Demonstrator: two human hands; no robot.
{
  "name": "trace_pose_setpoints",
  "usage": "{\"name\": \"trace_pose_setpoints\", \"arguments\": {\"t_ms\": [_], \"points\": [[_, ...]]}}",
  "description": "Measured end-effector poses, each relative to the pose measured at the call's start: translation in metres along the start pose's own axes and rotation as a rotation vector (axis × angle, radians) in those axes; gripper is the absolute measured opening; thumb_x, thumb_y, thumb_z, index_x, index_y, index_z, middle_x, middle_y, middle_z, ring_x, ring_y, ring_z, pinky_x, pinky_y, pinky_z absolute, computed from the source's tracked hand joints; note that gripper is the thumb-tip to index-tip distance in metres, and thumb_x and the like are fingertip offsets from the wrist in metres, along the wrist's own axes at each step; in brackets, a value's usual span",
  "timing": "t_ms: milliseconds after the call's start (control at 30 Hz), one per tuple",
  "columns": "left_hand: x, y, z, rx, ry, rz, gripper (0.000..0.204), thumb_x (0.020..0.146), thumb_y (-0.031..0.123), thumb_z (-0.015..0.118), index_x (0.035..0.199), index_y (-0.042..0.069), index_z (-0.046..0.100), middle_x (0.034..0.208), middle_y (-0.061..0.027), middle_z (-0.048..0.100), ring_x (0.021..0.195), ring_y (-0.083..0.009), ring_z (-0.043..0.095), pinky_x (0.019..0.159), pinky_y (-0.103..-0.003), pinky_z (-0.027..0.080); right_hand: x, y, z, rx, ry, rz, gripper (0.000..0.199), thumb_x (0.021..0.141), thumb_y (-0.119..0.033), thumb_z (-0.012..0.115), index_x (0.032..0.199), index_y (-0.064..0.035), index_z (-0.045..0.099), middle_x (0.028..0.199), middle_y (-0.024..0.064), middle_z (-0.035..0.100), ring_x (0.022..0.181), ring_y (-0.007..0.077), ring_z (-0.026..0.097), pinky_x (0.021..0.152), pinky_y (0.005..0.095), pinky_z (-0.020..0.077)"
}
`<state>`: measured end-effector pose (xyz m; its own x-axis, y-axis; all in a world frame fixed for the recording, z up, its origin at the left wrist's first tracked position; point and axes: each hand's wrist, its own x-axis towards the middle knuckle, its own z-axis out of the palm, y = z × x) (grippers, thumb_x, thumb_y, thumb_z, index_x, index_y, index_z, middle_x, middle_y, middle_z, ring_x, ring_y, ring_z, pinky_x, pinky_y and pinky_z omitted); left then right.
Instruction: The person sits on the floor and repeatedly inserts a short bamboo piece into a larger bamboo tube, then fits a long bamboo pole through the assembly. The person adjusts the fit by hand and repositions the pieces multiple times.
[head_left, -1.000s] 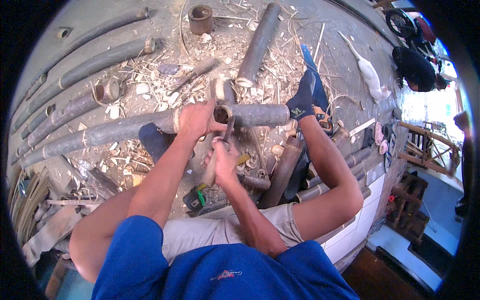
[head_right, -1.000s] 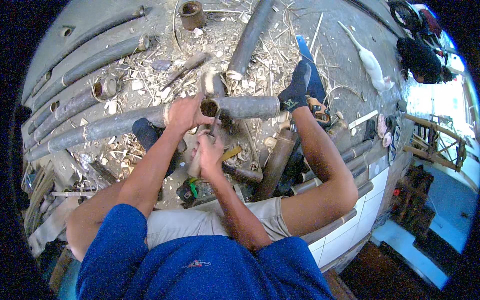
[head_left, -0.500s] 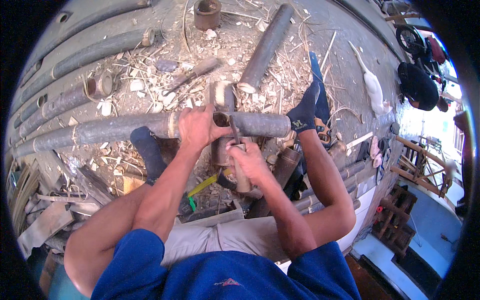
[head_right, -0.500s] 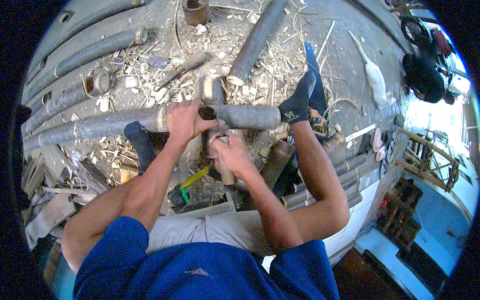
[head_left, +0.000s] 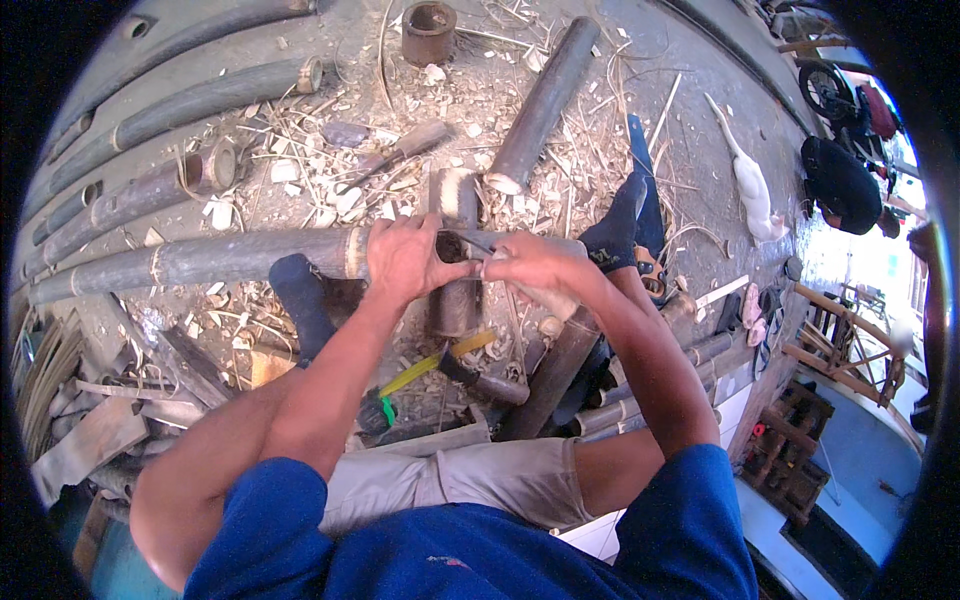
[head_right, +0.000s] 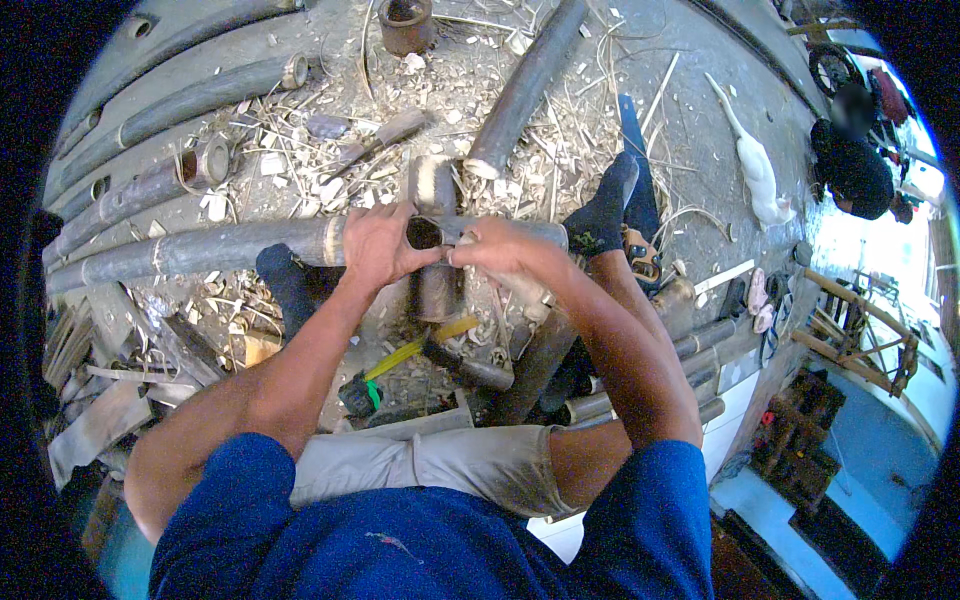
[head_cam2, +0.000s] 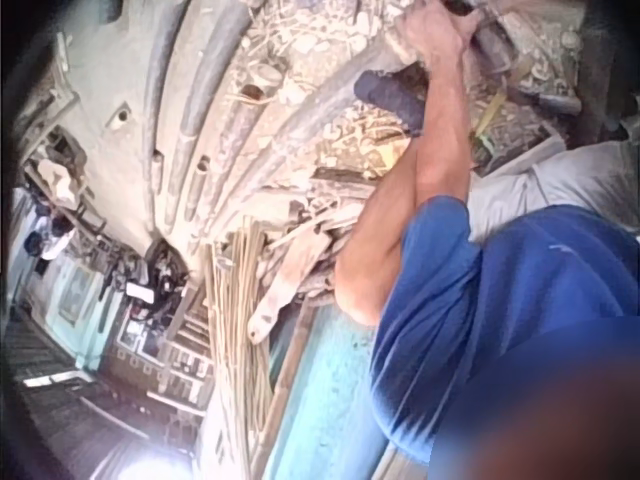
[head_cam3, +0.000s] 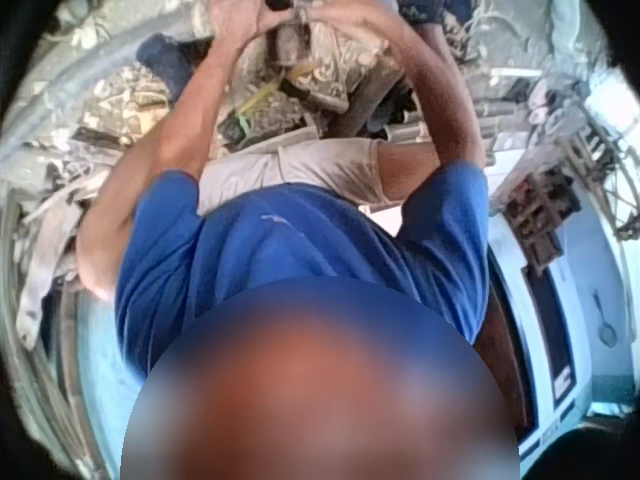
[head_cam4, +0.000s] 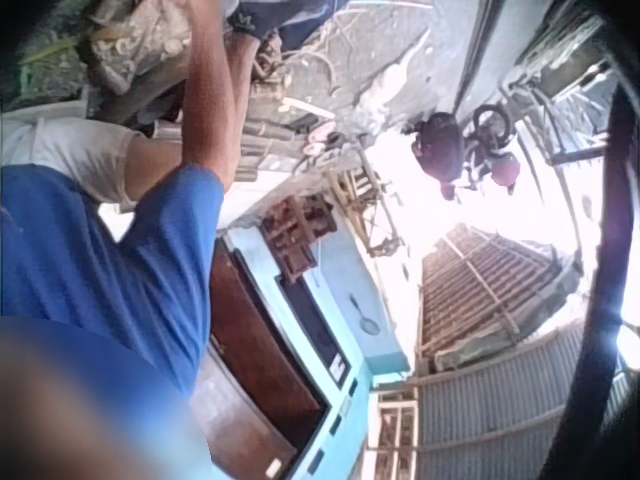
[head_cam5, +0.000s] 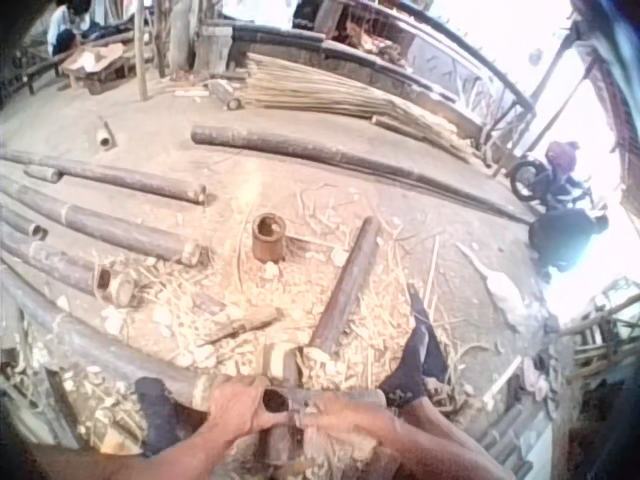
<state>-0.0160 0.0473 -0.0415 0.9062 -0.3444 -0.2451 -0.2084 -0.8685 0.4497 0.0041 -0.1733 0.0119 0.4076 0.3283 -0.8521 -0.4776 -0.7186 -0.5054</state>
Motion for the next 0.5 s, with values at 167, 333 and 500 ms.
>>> {"name": "trace_pose_setpoints", "arguments": {"t_ms": [167, 333, 500], "points": [[0.005, -0.024, -0.006, 0.081, -0.188, 0.218, 0.086, 0.066, 0.065, 0.086, 0.121, 0.005, 0.063, 0.110, -0.0157, 0.073, 0.109, -0.0347, 0.070, 0.090, -0.046, 0.056, -0.014, -0.009, 0.012, -0.002, 0.075, -0.010, 0.043, 0.090, -0.030, 0.074, 0.120, -0.0023, 0.063, 0.079, 0.0057, 0.063, 0.059, 0.0155, 0.062, 0.049, 0.0327, 0.0517], [0.007, -0.031, 0.008, 0.093, -0.160, 0.203, 0.086, 0.063, 0.067, 0.086, 0.119, 0.005, 0.064, 0.109, -0.0177, 0.073, 0.101, -0.0374, 0.072, 0.085, -0.049, 0.057, -0.109, 0.015, 0.096, 0.679, 0.402, -0.086, 0.057, 0.094, -0.021, 0.068, 0.145, -0.0030, 0.051, 0.084, 0.0058, 0.064, 0.064, 0.0163, 0.062, 0.055, 0.0342, 0.0543], [0.002, -0.032, 0.014, 0.084, -0.121, 0.183, 0.088, 0.062, 0.070, 0.085, 0.119, 0.005, 0.066, 0.108, -0.0187, 0.073, 0.100, -0.0388, 0.072, 0.088, -0.050, 0.055, -0.202, 0.010, 0.188, 0.650, 0.580, -0.056, 0.083, 0.093, -0.012, 0.064, 0.165, -0.0041, 0.023, 0.087, 0.0076, 0.061, 0.065, 0.0159, 0.062, 0.058, 0.0337, 0.0552]]}}
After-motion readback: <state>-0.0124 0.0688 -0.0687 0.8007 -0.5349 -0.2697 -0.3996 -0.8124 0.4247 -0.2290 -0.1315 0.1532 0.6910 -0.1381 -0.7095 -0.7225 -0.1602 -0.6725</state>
